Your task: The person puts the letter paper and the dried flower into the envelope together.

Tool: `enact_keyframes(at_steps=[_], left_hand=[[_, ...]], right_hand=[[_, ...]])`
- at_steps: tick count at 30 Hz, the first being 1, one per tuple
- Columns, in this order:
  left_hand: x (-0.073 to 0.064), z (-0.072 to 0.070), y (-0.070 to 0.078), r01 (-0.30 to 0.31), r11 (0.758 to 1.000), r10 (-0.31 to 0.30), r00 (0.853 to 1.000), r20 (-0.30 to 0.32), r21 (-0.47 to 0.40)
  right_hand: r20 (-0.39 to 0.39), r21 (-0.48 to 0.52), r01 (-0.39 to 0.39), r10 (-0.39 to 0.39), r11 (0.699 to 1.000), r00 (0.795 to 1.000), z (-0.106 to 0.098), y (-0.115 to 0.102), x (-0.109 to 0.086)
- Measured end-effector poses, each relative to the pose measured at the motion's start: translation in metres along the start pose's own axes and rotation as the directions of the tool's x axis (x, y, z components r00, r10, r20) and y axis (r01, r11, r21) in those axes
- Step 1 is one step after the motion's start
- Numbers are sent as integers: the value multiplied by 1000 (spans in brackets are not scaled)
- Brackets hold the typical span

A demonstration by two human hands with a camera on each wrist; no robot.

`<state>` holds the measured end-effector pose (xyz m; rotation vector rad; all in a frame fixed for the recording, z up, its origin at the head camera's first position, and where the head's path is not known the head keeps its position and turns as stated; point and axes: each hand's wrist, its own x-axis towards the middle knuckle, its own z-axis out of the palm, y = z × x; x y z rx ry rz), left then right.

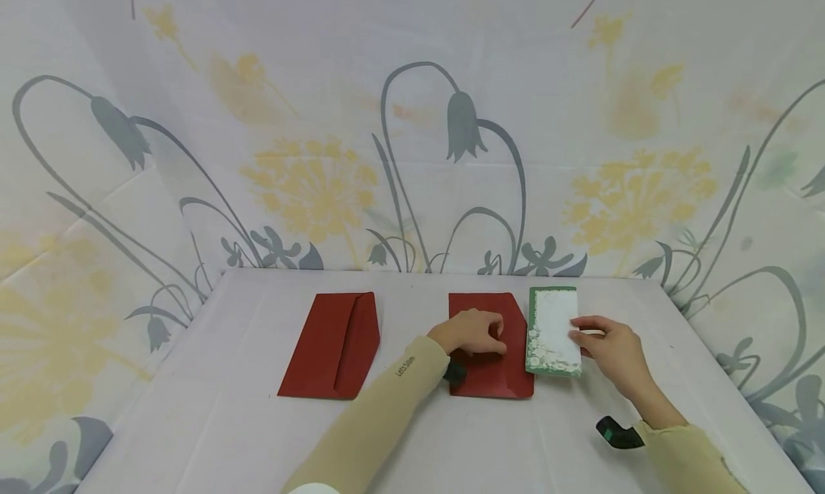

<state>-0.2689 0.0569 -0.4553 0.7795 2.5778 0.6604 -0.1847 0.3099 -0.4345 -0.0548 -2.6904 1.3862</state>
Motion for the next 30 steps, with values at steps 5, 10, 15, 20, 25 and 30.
enact_keyframes(at_steps=[5,10,15,20,25,30], left_hand=[[0,-1,0,-33,997,34,999,-9,73],[0,-2,0,-48,994,49,999,-10,103],[1,-2,-1,-52,994,53,999,-6,94],[0,-1,-2,-52,995,53,999,-6,80],[-1,-2,-3,-51,995,52,999,-10,82],[-1,-2,-3,-56,996,57,998,-7,73]], right_hand=[[-15,-56,16,-17,998,1000,11,-1,0],[-18,-112,37,-40,993,999,20,-5,0],[-12,-144,40,-42,989,999,26,-7,-1],[-33,-169,68,-75,983,997,32,-8,-2],[-40,-182,98,-107,978,993,38,-10,-2],[-27,-193,106,-113,975,993,46,-12,-4]])
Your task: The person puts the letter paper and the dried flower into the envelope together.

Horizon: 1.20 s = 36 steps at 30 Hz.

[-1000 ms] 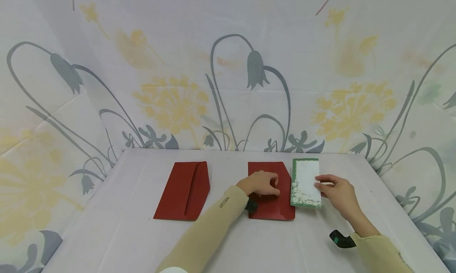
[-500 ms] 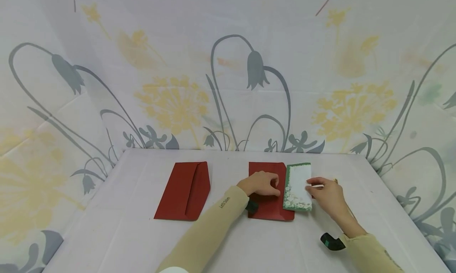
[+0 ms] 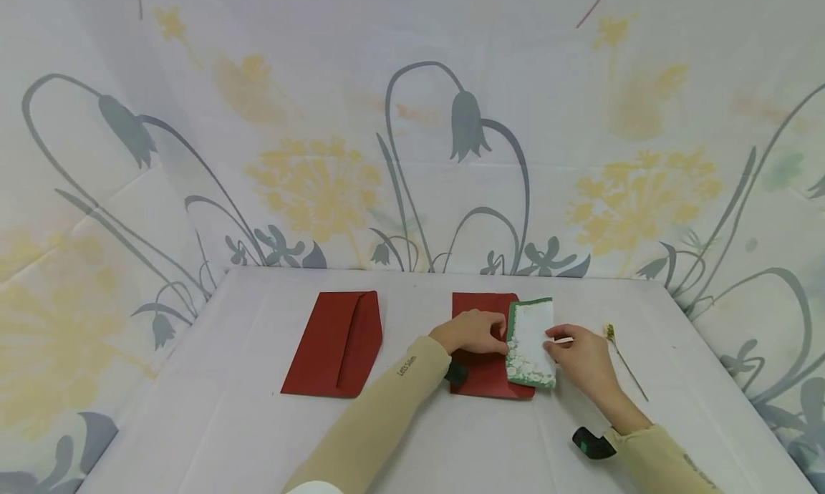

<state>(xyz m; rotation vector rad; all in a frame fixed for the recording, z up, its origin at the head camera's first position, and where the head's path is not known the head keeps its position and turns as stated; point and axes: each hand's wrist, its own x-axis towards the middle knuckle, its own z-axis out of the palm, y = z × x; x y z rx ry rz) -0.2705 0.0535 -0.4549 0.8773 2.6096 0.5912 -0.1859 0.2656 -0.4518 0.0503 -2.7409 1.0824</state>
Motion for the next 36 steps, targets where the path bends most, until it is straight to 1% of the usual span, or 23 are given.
enact_keyframes(at_steps=[4,9,13,22,28,36], left_hand=[[2,1,1,1,1000,-1,1000,4,-4],[3,2,2,9,1000,-9,1000,7,11],[4,2,1,9,1000,-9,1000,7,10],[3,2,0,39,999,-39,999,-8,1],[3,1,0,32,999,-32,999,-5,9],[2,2,2,-20,999,20,1000,1,43]], right_hand=[[18,3,3,-3,1000,1000,3,-2,-1],[36,12,3,-3,1000,999,8,-2,0],[52,22,-15,14,1000,999,12,-2,2],[83,60,-47,42,997,996,21,-4,5],[101,58,-91,85,994,991,23,-2,6],[110,60,-120,113,991,987,24,-1,6]])
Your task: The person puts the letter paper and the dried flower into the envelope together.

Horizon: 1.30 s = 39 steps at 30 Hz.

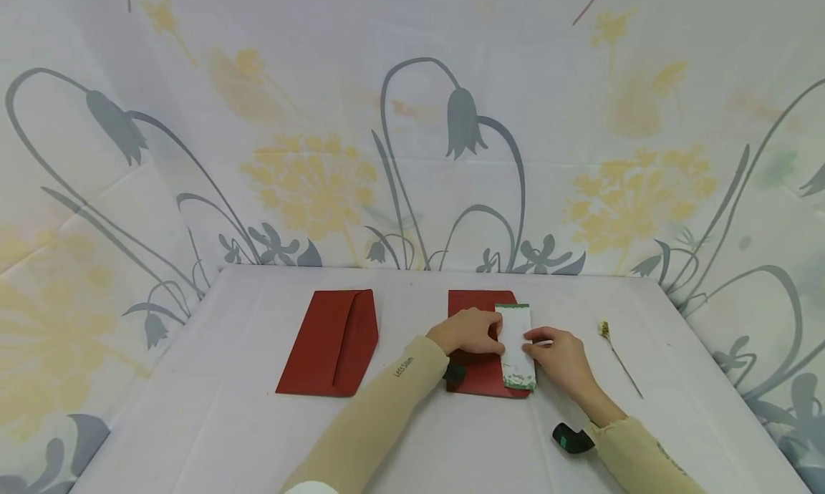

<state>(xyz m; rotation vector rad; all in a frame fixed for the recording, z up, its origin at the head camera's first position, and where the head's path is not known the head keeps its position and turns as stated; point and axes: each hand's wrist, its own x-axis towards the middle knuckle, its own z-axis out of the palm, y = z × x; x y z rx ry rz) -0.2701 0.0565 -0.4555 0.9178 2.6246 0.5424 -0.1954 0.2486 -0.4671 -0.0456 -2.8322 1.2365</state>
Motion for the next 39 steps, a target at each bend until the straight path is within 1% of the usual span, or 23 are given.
enact_keyframes(at_steps=[5,8,11,17,19,21,27,34,39], left_hand=[[-1,-5,2,5,1000,-5,1000,-16,1],[-2,-8,4,-2,1000,3,1000,-26,12],[-2,-11,6,-10,1000,10,1000,-24,25],[-2,-9,7,-11,1000,12,1000,-21,29],[-1,-8,7,-12,999,13,1000,-27,33],[0,-8,8,-11,999,12,999,-32,40],[-1,-9,12,-8,999,10,999,-31,48],[-2,-9,12,-8,999,9,999,-35,38],[0,-7,10,-5,1000,6,999,-34,23]], right_hand=[[-4,-13,15,-15,1000,1000,0,0,1],[-27,-35,42,-43,998,999,-2,0,1],[-55,-56,66,-69,996,996,-4,-1,1],[-124,-118,99,-113,988,986,-9,-9,0],[-133,-134,102,-120,986,984,-10,-12,0],[-122,-138,108,-125,985,985,-9,-16,0],[-56,-90,100,-105,991,993,-4,-18,-1],[-45,-40,99,-101,994,994,2,-14,1],[-20,-15,131,-131,991,991,6,-12,3]])
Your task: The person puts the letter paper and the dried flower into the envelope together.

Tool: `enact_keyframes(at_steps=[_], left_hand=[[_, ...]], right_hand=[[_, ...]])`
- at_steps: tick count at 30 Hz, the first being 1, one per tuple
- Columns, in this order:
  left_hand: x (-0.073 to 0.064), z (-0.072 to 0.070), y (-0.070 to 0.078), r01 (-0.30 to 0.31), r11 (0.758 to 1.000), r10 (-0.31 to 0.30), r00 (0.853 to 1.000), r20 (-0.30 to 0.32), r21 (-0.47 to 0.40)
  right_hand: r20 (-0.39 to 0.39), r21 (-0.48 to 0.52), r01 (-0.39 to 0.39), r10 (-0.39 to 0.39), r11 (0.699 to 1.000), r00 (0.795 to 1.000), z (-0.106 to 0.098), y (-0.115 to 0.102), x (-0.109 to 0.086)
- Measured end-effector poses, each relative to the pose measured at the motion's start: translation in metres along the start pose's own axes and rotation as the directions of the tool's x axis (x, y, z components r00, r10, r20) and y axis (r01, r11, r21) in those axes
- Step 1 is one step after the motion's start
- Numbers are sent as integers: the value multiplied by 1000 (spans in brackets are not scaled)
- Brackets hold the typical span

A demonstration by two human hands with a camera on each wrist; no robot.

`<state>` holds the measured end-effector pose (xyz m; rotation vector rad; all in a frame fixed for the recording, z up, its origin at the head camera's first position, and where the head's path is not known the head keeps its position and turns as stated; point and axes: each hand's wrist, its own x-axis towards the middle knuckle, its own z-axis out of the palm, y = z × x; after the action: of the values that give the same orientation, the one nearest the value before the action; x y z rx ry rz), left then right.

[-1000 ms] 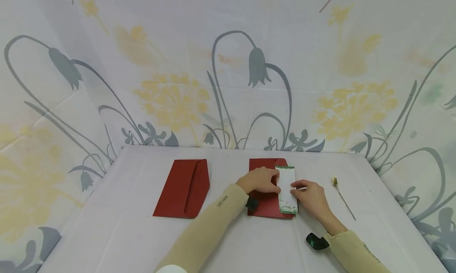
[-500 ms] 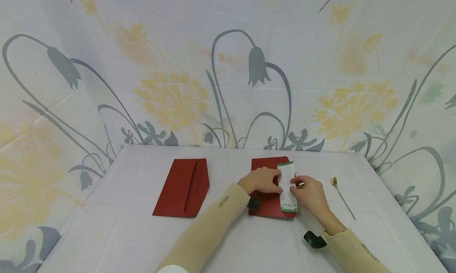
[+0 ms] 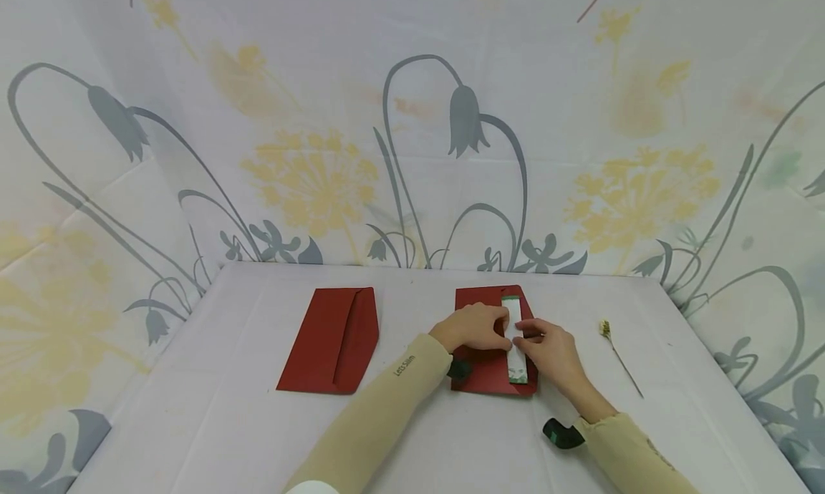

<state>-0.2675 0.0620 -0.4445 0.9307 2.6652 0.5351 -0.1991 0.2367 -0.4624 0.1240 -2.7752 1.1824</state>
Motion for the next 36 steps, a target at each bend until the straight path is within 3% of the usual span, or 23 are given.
enact_keyframes(at_steps=[5,21,28,36], left_hand=[[-1,0,0,1,1000,-1,1000,4,-17],[-2,1,-3,17,1000,-17,1000,-1,-23],[-3,1,-4,24,999,-24,1000,6,-31],[-5,0,-3,15,1000,-15,1000,-4,-27]], right_hand=[[13,-4,26,-26,1000,1000,-2,2,0],[73,129,-18,8,991,997,-5,5,-4],[92,178,12,-29,984,995,0,6,-3],[140,296,11,-55,955,989,4,4,-4]])
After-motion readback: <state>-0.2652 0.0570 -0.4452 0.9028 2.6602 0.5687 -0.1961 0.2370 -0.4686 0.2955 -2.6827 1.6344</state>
